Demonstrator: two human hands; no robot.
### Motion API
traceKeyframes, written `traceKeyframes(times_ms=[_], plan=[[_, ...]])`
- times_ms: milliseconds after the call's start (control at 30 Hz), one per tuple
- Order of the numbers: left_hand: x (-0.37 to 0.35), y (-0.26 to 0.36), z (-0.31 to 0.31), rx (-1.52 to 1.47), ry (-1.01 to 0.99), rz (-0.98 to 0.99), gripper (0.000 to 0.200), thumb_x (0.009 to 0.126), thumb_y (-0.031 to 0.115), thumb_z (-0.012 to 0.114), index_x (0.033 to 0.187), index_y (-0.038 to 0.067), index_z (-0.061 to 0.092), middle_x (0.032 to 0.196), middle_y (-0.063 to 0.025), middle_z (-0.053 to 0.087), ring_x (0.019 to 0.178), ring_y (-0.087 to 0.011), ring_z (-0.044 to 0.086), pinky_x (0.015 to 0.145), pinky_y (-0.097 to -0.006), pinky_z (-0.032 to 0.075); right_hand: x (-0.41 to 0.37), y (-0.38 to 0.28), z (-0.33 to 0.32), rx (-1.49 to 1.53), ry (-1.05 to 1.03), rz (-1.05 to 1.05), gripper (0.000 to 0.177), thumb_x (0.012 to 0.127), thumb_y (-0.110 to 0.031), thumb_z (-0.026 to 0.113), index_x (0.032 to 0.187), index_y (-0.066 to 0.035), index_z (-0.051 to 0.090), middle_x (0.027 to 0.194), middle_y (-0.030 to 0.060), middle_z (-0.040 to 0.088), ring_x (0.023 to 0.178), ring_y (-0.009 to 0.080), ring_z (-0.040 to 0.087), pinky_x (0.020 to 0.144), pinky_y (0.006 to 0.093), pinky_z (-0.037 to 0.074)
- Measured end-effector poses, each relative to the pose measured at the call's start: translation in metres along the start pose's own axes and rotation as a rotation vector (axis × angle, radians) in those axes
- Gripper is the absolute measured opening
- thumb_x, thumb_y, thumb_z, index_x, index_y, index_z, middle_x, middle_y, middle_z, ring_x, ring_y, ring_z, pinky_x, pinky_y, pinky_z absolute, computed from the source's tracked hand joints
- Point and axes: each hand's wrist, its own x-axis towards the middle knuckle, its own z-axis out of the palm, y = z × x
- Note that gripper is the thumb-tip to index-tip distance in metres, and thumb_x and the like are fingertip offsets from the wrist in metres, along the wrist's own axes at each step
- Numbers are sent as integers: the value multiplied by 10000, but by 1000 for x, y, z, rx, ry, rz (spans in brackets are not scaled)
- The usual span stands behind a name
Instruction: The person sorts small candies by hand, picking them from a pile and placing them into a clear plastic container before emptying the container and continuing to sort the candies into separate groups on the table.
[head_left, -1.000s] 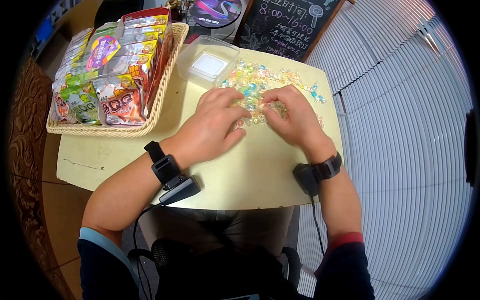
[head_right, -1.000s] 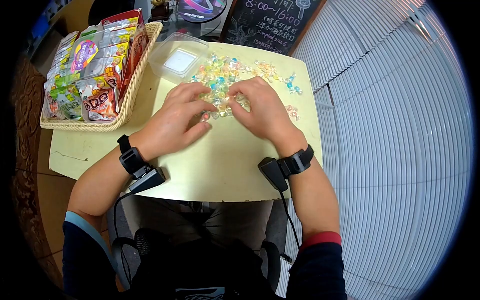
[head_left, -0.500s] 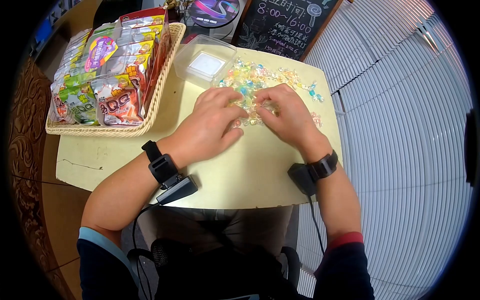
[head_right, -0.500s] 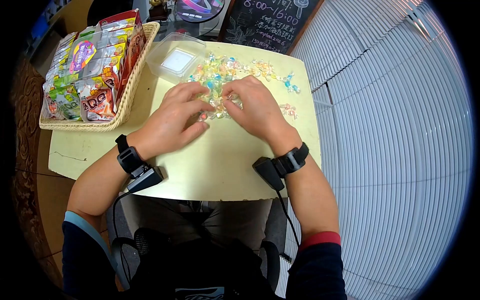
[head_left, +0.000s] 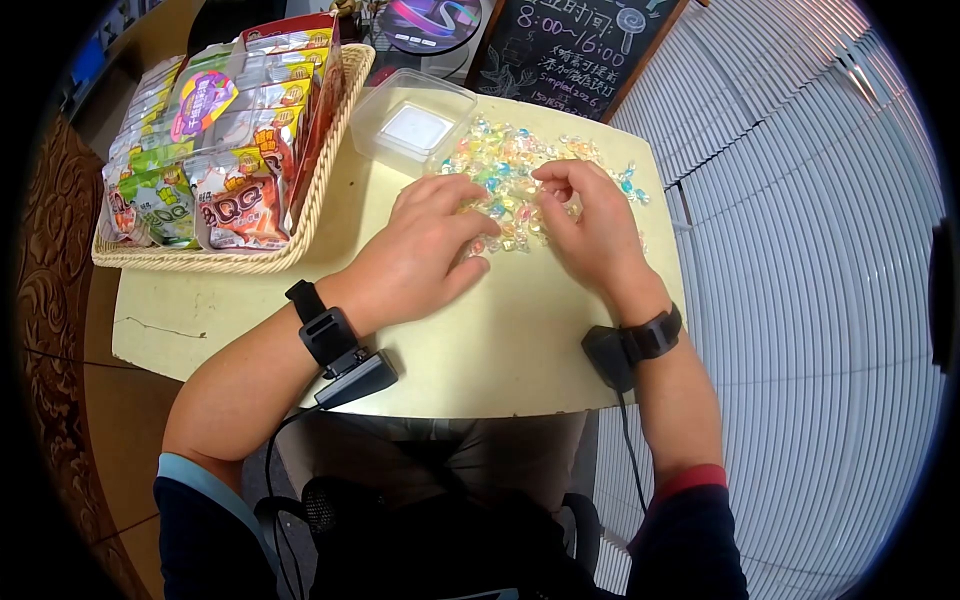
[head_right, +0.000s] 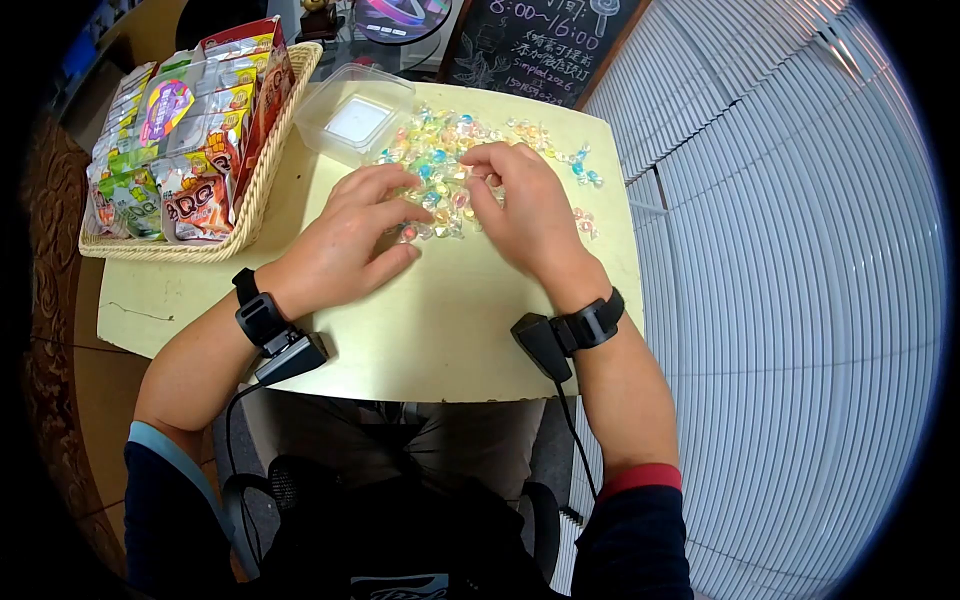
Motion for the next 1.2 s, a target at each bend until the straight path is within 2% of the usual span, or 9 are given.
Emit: traceKeyframes(times_ms=[100,167,367,800,900,967,1100,1200], plan=[[0,0,0,6,-4,2,336,919,188,770,1237,85,747,1483,-190,576,1460,-433,456,1228,-520,362,0,2,-3,43,-68,-31,155,940,-89,716,1082,-30,741,973,136,743,971,315,676,891,423,550],[0,0,0,6,-9,-2,337,920,189,770,1239,85,745,1485,-192,575,1462,-433,454,1229,-521,360,-1,5,-3,-40,-180,-118,164,937,-83,714,1091,-35,745,1011,132,759,1018,322,670,918,432,548],[0,-1,1,11,-13,2,338,921,183,764,1245,87,743,1485,-195,575,1468,-432,450,1234,-521,356,-3,5,0,-7,-159,-195,129,924,-90,728,1042,-43,752,1013,128,764,1035,322,664,934,438,543],[-1,-2,3,22,4,7,331,917,182,767,1233,85,743,1484,-197,579,1467,-431,457,1229,-524,367,-2,1,0,-32,-215,-102,93,945,-98,724,1006,-33,752,944,122,751,969,321,645,895,421,536],[-1,-3,3,24,6,8,329,917,181,771,1229,83,742,1483,-199,578,1467,-432,458,1228,-523,368,-3,-2,-2,10,-187,-51,110,969,-103,719,1046,-29,750,946,115,750,946,297,664,877,402,548],[-1,-3,3,24,6,9,328,917,182,773,1228,82,741,1483,-200,578,1467,-432,457,1228,-522,368,-3,-2,-2,158,-153,108,132,991,-111,722,1089,-26,743,956,102,744,931,251,689,861,362,561],[-1,-2,2,11,1,6,332,920,184,773,1233,79,742,1483,-202,577,1472,-435,451,1230,-521,365,-3,4,1,234,-118,123,139,1007,-117,722,1107,-21,736,979,88,741,927,193,700,859,318,560],[-1,-1,1,5,-9,-1,335,922,182,770,1240,79,741,1486,-198,577,1475,-436,448,1232,-524,362,-1,4,-2,293,-105,219,135,1010,-107,722,1107,-15,735,996,64,747,935,144,689,864,295,553]])
